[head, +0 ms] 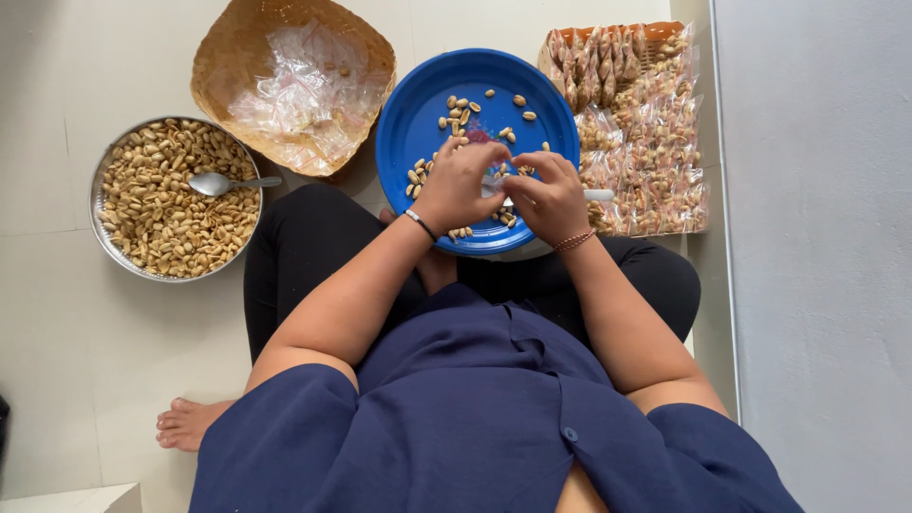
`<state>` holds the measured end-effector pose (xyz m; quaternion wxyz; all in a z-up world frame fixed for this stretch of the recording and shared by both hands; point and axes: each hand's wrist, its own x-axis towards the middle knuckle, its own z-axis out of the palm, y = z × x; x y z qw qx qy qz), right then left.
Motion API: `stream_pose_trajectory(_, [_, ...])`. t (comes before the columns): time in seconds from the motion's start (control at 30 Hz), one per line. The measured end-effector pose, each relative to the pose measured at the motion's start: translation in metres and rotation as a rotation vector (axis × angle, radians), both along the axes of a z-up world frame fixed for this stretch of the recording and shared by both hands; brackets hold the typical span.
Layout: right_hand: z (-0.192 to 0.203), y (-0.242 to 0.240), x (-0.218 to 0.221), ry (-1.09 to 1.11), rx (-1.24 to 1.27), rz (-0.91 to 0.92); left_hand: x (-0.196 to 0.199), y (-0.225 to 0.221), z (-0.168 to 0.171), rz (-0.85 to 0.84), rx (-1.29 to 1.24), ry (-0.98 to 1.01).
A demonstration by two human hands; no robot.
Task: Peeling peanuts by hand and using a spoon to fill small plastic bags for packaging.
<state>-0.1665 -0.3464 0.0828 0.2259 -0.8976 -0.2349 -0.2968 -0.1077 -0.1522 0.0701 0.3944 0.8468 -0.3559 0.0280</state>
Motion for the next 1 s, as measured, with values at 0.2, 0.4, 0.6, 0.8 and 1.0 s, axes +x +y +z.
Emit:
stream_pose_trajectory(0.2, [0.005, 0.005, 0.0, -0.127, -0.022, 0.0, 0.004, 0.002, -0.011, -0.097, 0.026, 0.283])
stream_pose_trajectory(0.4, [0.012, 0.012, -0.008, 0.158, 0.203, 0.152, 0.001, -0.011, -0.038, -0.042, 0.058, -0.058])
stream_pose_trajectory(0.6, [-0.008, 0.011, -0.008, 0.201, 0.269, 0.116, -0.005, -0.025, -0.064, 0.034, 0.101, -0.213])
stream_pose_trajectory(0.8, [-0.013, 0.004, -0.004, 0.173, 0.227, 0.088, -0.008, -0.024, -0.058, 0.018, 0.085, -0.228])
stream_pose_trajectory(1.0, [-0.012, 0.006, -0.004, 0.186, 0.168, 0.084, -0.012, -0.023, -0.053, 0.061, 0.105, -0.183])
